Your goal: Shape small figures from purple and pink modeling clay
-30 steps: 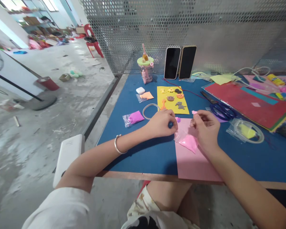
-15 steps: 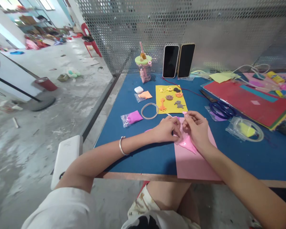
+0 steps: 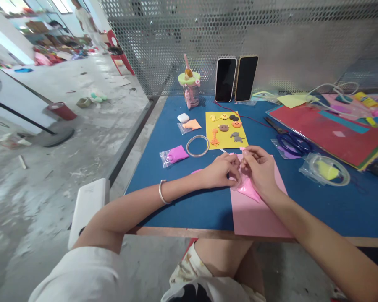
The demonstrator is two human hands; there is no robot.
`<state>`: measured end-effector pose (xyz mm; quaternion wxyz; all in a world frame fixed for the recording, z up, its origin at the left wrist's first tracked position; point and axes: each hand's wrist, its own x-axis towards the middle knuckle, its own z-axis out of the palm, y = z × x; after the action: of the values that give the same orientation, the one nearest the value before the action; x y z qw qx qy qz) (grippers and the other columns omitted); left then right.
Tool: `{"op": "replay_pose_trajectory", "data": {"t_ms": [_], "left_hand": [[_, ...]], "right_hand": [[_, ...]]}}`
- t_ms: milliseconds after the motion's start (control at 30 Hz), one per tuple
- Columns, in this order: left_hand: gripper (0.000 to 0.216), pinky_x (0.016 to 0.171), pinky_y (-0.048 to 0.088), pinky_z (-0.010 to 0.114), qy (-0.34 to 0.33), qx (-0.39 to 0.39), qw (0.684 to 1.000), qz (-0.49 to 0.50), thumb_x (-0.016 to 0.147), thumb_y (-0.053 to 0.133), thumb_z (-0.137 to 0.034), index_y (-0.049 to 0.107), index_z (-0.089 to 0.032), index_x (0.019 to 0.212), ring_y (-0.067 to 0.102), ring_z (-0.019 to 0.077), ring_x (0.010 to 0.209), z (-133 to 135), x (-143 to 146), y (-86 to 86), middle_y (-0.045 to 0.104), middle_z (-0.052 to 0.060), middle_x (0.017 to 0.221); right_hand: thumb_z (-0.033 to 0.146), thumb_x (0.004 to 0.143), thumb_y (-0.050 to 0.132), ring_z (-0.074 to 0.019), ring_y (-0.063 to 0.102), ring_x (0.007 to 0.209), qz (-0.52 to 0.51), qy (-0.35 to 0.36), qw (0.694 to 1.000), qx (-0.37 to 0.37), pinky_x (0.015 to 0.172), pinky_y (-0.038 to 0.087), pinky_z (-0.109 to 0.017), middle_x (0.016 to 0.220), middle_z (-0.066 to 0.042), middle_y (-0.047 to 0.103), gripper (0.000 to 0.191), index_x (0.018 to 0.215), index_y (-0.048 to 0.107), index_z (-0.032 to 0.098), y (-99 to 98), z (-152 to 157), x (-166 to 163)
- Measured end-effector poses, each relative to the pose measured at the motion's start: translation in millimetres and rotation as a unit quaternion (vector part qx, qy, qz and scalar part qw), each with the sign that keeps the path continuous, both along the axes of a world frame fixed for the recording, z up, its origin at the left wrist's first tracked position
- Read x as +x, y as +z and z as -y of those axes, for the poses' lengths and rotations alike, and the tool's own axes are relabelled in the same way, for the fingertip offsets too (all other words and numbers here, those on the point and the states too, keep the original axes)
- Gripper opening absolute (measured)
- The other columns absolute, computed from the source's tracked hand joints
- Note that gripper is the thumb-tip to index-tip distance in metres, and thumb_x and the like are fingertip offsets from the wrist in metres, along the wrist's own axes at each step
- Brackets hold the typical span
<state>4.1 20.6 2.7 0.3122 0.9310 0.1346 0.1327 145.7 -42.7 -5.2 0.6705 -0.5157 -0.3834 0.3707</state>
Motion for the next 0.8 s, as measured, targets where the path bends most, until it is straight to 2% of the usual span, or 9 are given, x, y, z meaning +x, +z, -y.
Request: {"op": "replay_pose_trajectory", "data": {"t_ms": [200,467,800], "left_hand": [[0.01,0.088,0.036,0.033,0.0,0.021,1.0,0.017,0.073,0.071,-0.022,0.076,-0.022,0.081,0.046,0.0188,0.092,1,0,-2.4,0.052,0.005,0.092],[0.01,0.087,0.037,0.032,0.005,0.003,1.0,0.028,0.074,0.07,-0.024,0.077,-0.021,0.08,0.045,0.0185,0.09,6,2,-6.1,0.05,0.005,0.089],[0.015,0.091,0.036,0.035,-0.035,0.064,0.997,0.015,0.079,0.059,-0.023,0.073,-0.017,0.082,0.042,0.0208,0.093,11,2,-2.0,0.048,0.008,0.092]], "right_hand": [[0.038,0.072,0.073,-0.0086,0.051,0.042,0.009,-0.003,1.0,0.001,0.04,0.04,-0.019,0.05,0.005,0.055,0.022,0.081,0.065,0.02,0.5,0,0],[0.035,0.072,0.073,-0.0078,0.051,0.044,0.004,-0.008,1.0,0.006,0.043,0.041,-0.019,0.051,0.005,0.055,0.019,0.08,0.065,0.02,-0.3,-1,1],[0.035,0.072,0.073,-0.0084,0.049,0.044,0.0,-0.003,1.0,0.01,0.045,0.043,-0.021,0.05,0.006,0.053,0.018,0.08,0.065,0.02,-1.0,-2,3]]}}
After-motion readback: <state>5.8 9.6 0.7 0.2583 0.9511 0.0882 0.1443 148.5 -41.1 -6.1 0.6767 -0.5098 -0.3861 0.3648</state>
